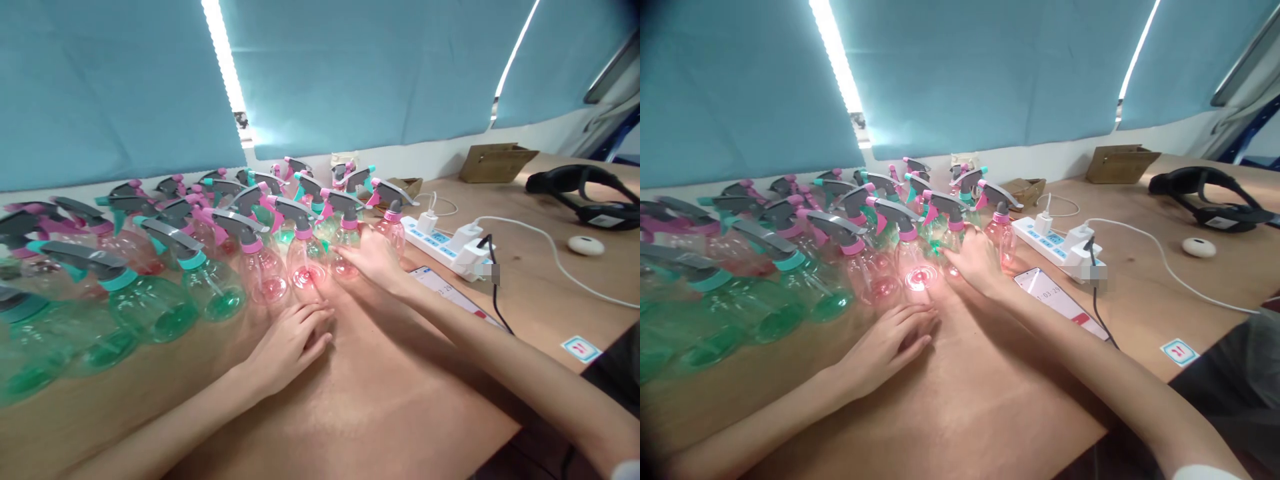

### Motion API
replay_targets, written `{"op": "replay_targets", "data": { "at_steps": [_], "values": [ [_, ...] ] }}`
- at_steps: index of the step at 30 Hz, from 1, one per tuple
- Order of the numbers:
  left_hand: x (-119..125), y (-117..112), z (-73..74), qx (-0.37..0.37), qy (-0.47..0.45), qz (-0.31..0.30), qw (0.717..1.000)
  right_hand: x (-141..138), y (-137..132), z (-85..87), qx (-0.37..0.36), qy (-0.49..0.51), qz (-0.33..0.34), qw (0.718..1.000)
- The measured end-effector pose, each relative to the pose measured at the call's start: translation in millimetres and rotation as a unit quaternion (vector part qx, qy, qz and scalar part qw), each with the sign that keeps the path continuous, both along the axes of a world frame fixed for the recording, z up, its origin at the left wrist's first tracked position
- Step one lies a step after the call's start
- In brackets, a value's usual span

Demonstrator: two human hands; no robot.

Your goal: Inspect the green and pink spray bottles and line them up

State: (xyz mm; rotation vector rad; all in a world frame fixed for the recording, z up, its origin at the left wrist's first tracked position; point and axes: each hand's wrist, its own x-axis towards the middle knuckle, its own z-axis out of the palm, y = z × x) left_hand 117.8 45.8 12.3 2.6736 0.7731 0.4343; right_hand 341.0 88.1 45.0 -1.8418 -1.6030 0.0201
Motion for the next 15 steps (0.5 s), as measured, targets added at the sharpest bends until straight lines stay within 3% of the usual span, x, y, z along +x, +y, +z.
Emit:
{"op": "replay_targets", "data": {
  "at_steps": [15],
  "values": [
    [-1,-4,2.4,-0.024,-0.027,0.008,0.999,2,-12,-1.2,0.003,0.003,0.010,1.000]
  ]
}}
